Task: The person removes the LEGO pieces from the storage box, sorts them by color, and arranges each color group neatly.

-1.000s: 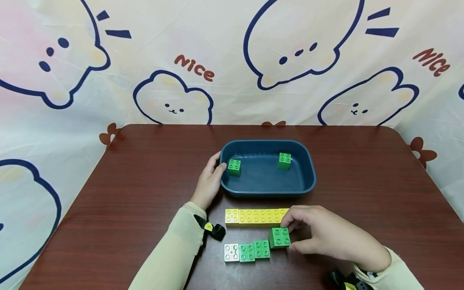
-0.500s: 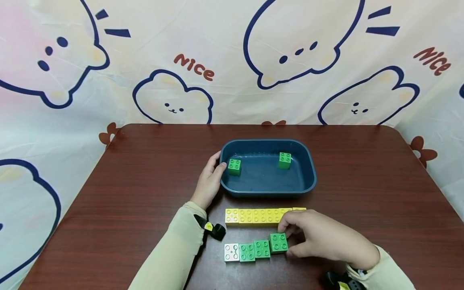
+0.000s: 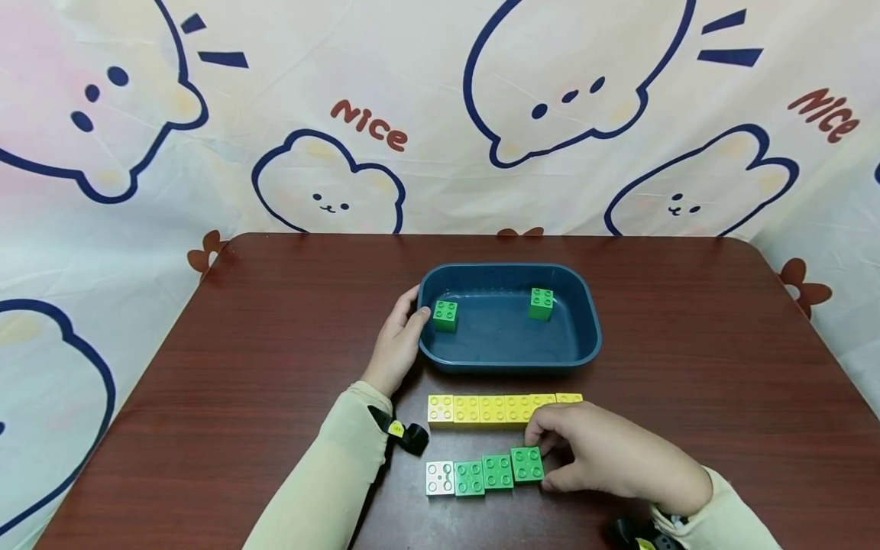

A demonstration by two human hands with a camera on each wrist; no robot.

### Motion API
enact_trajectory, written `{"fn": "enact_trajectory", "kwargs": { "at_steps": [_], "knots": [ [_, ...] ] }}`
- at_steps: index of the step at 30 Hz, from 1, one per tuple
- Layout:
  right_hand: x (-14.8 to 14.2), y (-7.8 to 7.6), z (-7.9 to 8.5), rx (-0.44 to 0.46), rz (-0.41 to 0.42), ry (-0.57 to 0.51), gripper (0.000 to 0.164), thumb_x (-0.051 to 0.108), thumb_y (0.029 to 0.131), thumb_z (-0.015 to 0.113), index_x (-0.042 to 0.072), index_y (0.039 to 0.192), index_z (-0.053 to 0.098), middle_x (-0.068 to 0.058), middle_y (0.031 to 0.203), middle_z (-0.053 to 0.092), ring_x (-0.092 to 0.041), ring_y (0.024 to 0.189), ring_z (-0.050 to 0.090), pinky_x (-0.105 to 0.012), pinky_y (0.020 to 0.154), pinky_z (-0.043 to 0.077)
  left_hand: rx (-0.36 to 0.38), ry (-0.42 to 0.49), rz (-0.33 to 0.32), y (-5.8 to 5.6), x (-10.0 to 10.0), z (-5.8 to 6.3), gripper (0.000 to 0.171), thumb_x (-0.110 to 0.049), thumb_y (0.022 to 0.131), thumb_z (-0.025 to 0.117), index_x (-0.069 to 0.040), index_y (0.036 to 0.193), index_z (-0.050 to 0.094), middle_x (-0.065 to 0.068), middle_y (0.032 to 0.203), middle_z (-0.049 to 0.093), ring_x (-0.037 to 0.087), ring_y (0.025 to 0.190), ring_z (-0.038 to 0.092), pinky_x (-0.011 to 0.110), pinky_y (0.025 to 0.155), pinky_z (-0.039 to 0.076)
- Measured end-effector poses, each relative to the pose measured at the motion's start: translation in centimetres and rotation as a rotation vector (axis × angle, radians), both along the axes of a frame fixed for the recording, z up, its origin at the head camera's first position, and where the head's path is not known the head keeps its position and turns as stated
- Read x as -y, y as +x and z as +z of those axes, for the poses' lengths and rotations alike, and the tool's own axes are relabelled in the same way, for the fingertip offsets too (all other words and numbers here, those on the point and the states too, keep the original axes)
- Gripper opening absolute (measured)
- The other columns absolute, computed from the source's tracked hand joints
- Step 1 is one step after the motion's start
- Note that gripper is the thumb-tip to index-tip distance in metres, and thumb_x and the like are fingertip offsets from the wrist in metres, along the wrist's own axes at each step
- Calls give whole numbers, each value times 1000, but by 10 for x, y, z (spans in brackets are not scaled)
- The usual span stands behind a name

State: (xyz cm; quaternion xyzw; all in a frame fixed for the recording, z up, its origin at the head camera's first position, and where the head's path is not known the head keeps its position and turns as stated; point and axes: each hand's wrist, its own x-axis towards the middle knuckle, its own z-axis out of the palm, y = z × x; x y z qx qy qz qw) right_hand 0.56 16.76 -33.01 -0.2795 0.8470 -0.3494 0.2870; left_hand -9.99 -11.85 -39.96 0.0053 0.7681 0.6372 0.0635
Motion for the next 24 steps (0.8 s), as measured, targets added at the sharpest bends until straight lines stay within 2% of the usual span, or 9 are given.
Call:
{"fn": "enact_trajectory", "kwargs": {
  "at_steps": [12, 24],
  "knots": [
    [2, 3, -2, -39, 6, 40, 34, 19, 77, 88, 26, 99, 64, 19, 94, 59, 0, 83, 59, -25, 71, 52, -18, -10, 3, 0, 1, 0, 45, -33, 107, 47, -31, 151, 41, -10, 154, 40, 12, 142, 33, 49, 116, 30],
    [-1, 4, 3, -49, -9, 48, 31, 26, 78, 88, 27, 100, 67, 20, 98, 62, 0, 88, 62, -27, 74, 54, -13, -15, 3, 0, 0, 0, 45, -35, 107, 46, -31, 152, 41, -9, 155, 39, 12, 143, 32, 49, 116, 29]
  ]
}}
